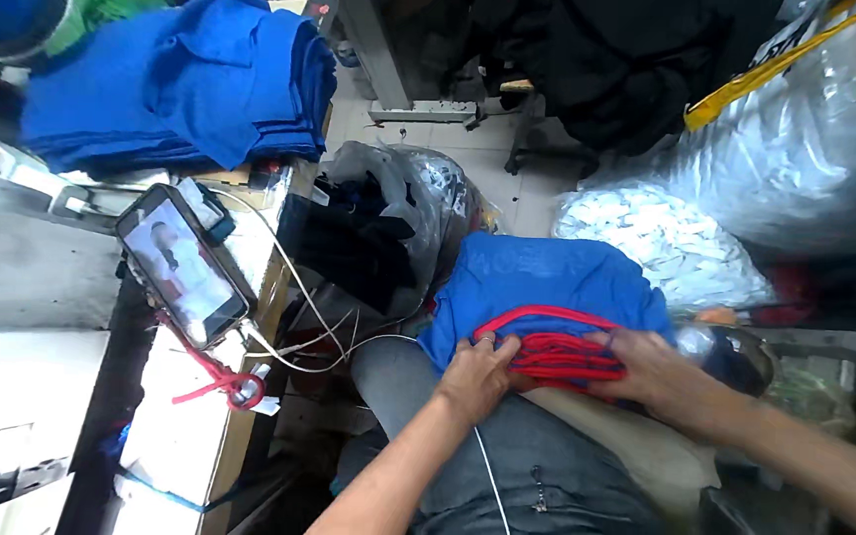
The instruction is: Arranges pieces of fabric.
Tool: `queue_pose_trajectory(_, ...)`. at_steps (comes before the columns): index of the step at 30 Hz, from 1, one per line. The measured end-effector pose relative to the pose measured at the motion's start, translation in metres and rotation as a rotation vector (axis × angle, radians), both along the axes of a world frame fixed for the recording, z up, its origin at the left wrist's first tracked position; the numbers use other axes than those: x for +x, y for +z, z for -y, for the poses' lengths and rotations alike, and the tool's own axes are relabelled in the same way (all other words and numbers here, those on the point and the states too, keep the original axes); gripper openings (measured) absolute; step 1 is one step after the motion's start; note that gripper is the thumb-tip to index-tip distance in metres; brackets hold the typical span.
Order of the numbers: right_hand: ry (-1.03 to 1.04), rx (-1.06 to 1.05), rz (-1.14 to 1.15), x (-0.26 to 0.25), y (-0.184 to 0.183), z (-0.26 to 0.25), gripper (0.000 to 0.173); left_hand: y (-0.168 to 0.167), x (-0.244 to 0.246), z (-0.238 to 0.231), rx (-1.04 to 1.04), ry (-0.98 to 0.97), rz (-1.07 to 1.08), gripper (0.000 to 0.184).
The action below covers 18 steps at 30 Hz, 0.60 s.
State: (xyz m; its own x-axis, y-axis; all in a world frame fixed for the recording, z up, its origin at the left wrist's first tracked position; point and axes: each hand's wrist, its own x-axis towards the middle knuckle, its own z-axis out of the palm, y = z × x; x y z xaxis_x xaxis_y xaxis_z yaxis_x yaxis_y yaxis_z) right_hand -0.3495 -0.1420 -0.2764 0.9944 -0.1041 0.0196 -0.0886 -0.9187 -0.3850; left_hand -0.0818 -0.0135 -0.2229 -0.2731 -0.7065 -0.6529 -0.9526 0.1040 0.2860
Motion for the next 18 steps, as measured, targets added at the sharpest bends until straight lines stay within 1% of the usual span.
queue_pose_trajectory(1,-0.008,-0.026,-0.060,0.002,-0.007,-0.003,0.052,-0.002,-0.006,0.006,0.085,0.039,0.038,0.046)
queue_pose_trajectory(2,-0.021,-0.041,-0.113,0.004,-0.011,-0.006,0.051,-0.001,-0.010,0.012,0.137,0.064,0.061,0.044)
queue_pose_trajectory(5,-0.035,0.028,-0.284,0.007,-0.004,-0.009,0.027,0.005,-0.006,0.019,0.168,0.085,0.072,0.034)
queue_pose_trajectory(7,-0.015,0.108,-0.393,0.007,0.005,-0.003,0.017,0.005,0.001,0.018,0.162,0.077,0.070,0.029)
queue_pose_trajectory(8,-0.002,0.149,-0.452,0.008,0.010,0.001,0.016,0.005,0.004,0.016,0.167,0.072,0.066,0.028)
queue_pose_trajectory(11,0.019,0.198,-0.594,0.014,0.016,0.007,0.025,0.009,0.007,0.018,0.180,0.052,0.046,0.024)
queue_pose_trajectory(13,0.023,0.156,-0.591,0.014,0.013,0.007,0.027,0.010,0.009,0.016,0.150,0.030,0.028,0.031)
queue_pose_trajectory(14,0.012,0.129,-0.549,0.013,0.010,0.006,0.027,0.009,0.011,0.015,0.119,0.022,0.008,0.034)
queue_pose_trajectory(16,-0.033,0.041,-0.391,0.009,0.001,0.002,0.027,0.010,0.018,0.013,0.024,0.038,-0.063,0.030)
queue_pose_trajectory(18,-0.107,-0.006,-0.252,0.006,-0.007,-0.001,0.027,0.011,0.024,0.011,-0.134,0.065,-0.141,0.026)
